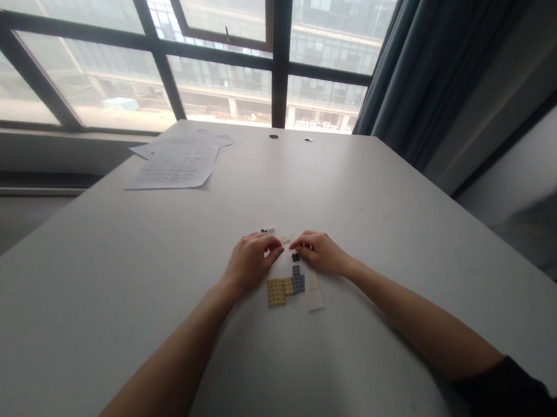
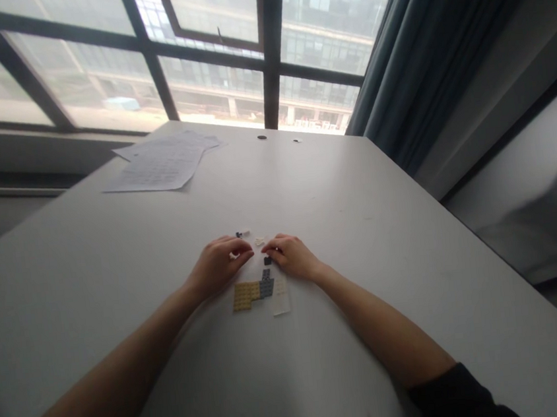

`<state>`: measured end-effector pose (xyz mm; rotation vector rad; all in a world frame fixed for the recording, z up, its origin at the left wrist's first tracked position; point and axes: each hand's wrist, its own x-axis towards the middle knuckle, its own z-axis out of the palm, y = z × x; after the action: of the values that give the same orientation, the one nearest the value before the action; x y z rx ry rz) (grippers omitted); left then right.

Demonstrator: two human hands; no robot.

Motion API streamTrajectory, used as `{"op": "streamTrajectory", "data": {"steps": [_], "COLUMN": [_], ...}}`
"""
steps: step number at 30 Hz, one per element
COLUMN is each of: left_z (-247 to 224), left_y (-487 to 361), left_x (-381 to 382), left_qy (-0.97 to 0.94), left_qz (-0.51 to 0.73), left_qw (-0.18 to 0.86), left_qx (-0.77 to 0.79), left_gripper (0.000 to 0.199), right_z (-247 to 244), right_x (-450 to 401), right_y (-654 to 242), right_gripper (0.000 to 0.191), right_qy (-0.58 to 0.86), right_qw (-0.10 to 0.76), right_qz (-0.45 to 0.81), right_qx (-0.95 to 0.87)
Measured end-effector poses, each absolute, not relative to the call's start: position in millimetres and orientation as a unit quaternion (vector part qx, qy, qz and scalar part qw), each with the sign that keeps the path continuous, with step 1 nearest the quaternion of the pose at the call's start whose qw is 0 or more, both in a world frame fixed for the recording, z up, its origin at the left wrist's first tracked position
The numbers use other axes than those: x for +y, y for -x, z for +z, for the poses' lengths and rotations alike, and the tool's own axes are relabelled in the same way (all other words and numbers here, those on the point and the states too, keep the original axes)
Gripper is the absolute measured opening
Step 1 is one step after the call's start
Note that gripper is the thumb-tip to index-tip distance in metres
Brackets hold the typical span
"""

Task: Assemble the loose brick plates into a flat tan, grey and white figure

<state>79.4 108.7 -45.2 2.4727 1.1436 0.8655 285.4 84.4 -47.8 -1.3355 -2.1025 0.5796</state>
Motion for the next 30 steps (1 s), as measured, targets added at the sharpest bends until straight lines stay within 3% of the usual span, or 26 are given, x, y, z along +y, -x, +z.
{"op": "streamTrajectory", "data": {"steps": [6,13,19,27,30], "left_z": [-46.2,-47.6,-46.9,-46.7,-47.3], "left_y": [-77.3,-77.4,-77.6,-76.8,-76.4], "left_x": [110.0,110.2,110.4,110.4,111.4], "left_qy": [-0.851,-0.855,-0.857,-0.857,-0.857], "left_qz": [0.301,0.296,0.294,0.288,0.287], "left_qw": [0.143,0.135,0.130,0.129,0.128], "left_qx": [0.407,0.404,0.403,0.407,0.409], "left_gripper": [0.015,0.013,0.013,0.014,0.014], "right_z": [-46.9,-44.5,-44.7,-46.1,-46.2], "right_x": [85.5,86.2,85.4,80.9,78.7], "right_y": [-294.9,-292.6,-293.1,-292.7,-291.3], "right_gripper": [0.043,0.031,0.008,0.021,0.018], "right_qy": [0.440,0.461,0.509,0.481,0.477], "right_qw": [0.263,0.222,0.221,0.242,0.238], "right_qz": [0.232,0.191,0.174,0.172,0.167], "right_qx": [-0.827,-0.838,-0.813,-0.825,-0.829]}}
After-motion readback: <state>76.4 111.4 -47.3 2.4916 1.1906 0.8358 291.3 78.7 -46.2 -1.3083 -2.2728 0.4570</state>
